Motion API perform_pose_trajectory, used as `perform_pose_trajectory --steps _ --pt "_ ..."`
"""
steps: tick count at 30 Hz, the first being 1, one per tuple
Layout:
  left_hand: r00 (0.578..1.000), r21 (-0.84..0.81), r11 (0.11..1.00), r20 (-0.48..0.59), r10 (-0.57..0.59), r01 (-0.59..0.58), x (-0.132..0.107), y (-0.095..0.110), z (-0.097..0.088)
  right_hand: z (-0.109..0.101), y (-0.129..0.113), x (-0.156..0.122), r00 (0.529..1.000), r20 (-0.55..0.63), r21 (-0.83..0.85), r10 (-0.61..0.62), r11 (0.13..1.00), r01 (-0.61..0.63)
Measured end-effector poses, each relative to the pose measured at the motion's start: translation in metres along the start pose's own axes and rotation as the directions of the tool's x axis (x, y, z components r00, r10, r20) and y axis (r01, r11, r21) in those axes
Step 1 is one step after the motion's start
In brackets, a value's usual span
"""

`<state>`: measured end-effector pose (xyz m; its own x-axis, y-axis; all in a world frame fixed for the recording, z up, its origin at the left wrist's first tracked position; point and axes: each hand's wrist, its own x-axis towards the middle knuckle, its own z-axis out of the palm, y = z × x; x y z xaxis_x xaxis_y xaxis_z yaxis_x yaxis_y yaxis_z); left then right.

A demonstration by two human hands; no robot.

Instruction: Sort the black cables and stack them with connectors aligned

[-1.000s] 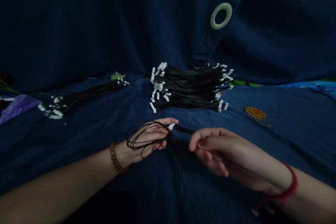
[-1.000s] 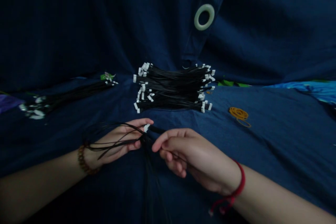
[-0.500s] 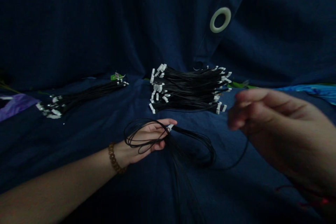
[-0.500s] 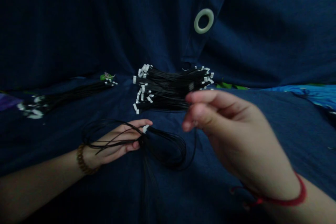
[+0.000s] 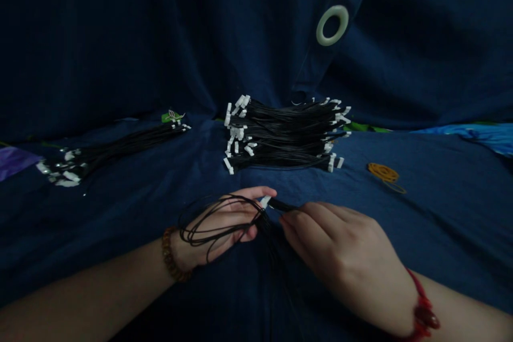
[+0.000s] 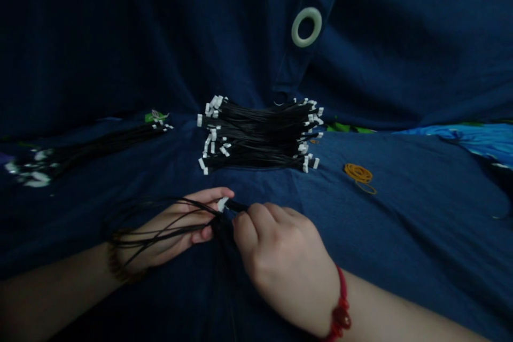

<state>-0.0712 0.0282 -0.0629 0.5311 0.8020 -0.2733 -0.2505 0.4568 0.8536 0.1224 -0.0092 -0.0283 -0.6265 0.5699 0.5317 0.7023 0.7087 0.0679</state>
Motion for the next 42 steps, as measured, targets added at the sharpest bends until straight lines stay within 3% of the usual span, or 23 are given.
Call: perform_pose_trajectory --steps 4,14,19,24,28,32,35,38,40,42 --pt "0.999 -0.003 1.000 -0.038 -0.009 0.009 0.000 0.002 0.005 0.002 -0.002 0.001 1.000 -0.012 -0.035 -0.008 0.999 0.008" --pt "0.999 0.060 0.997 0.009 0.053 -0.053 -0.001 -0.002 0.003 0.004 -0.004 0.001 1.000 0.013 -0.055 -0.004 0.998 0.005" --pt "1.000 0.138 0.990 0.004 -0.003 0.002 0.004 -0.001 0.003 0.006 -0.006 0.001 1.000 0.007 -0.055 -0.004 0.998 0.005" --pt "0.995 0.203 0.978 0.071 -0.068 0.052 0.006 0.006 0.007 0.011 -0.005 0.001 0.999 -0.002 -0.053 -0.032 0.998 0.032" --pt "0.999 0.209 0.978 -0.033 -0.015 0.022 0.002 0.004 0.011 0.008 -0.002 0.004 1.000 0.003 -0.062 -0.021 0.998 0.021" --pt "0.990 0.122 0.991 -0.123 0.068 -0.053 0.001 0.001 0.006 -0.013 -0.005 0.001 0.999 -0.006 -0.068 0.038 0.997 -0.039" --pt "0.991 0.036 0.997 -0.116 0.069 -0.065 0.002 0.002 0.000 -0.022 -0.013 -0.009 0.984 0.167 -0.005 0.054 0.999 -0.054" --pt "0.991 -0.002 0.997 -0.108 0.081 -0.081 0.002 0.002 -0.002 -0.016 -0.018 -0.014 0.917 0.381 -0.022 0.120 0.992 -0.121" --pt "0.993 0.003 0.996 -0.075 0.092 -0.092 0.002 0.002 -0.003 -0.008 -0.016 -0.009 0.874 0.452 0.036 0.177 0.976 -0.216" --pt "0.995 0.011 0.995 -0.024 0.101 -0.101 0.002 0.002 -0.004 -0.002 -0.011 -0.001 0.858 0.480 0.205 0.180 0.929 -0.309"
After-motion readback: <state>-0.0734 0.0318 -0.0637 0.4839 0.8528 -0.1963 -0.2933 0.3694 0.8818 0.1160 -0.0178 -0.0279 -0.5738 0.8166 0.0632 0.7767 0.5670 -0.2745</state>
